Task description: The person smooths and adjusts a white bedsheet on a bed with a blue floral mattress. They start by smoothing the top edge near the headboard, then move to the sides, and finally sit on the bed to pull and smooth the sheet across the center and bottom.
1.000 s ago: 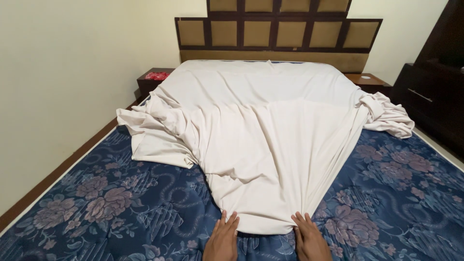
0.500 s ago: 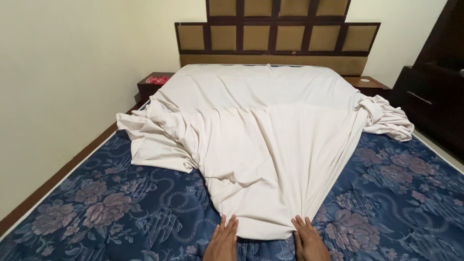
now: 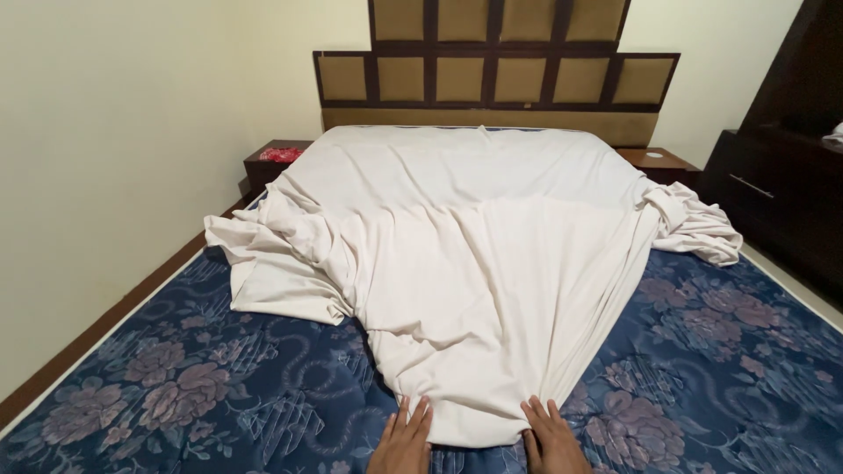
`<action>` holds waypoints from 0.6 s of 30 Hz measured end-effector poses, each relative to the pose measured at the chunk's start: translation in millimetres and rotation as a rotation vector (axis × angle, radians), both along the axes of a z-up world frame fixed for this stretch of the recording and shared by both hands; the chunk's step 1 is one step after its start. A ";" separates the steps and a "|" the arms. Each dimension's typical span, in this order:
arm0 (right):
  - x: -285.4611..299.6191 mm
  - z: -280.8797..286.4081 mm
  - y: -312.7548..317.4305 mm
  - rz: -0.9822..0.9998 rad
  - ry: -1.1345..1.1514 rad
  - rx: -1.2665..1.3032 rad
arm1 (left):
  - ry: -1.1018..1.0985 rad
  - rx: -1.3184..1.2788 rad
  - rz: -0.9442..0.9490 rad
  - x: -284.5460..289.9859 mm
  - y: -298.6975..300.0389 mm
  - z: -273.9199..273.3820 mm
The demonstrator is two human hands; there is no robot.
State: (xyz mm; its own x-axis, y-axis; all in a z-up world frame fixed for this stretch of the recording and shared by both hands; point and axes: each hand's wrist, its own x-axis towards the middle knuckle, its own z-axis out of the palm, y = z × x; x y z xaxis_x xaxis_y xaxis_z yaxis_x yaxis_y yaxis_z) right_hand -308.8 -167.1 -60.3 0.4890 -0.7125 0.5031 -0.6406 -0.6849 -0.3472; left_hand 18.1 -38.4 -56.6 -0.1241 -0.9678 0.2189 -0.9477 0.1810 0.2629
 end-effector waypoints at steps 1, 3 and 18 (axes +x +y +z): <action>0.8 3.4 2.8 0.001 0.000 0.002 | 0.000 0.002 0.001 -0.1 1.2 1.4; 1.8 9.9 9.1 -0.022 0.017 0.029 | 0.021 -0.024 -0.005 -1.1 4.6 3.5; -26.4 -104.2 -59.7 0.226 0.069 -0.150 | -0.318 -0.522 -0.113 10.2 -27.6 -67.2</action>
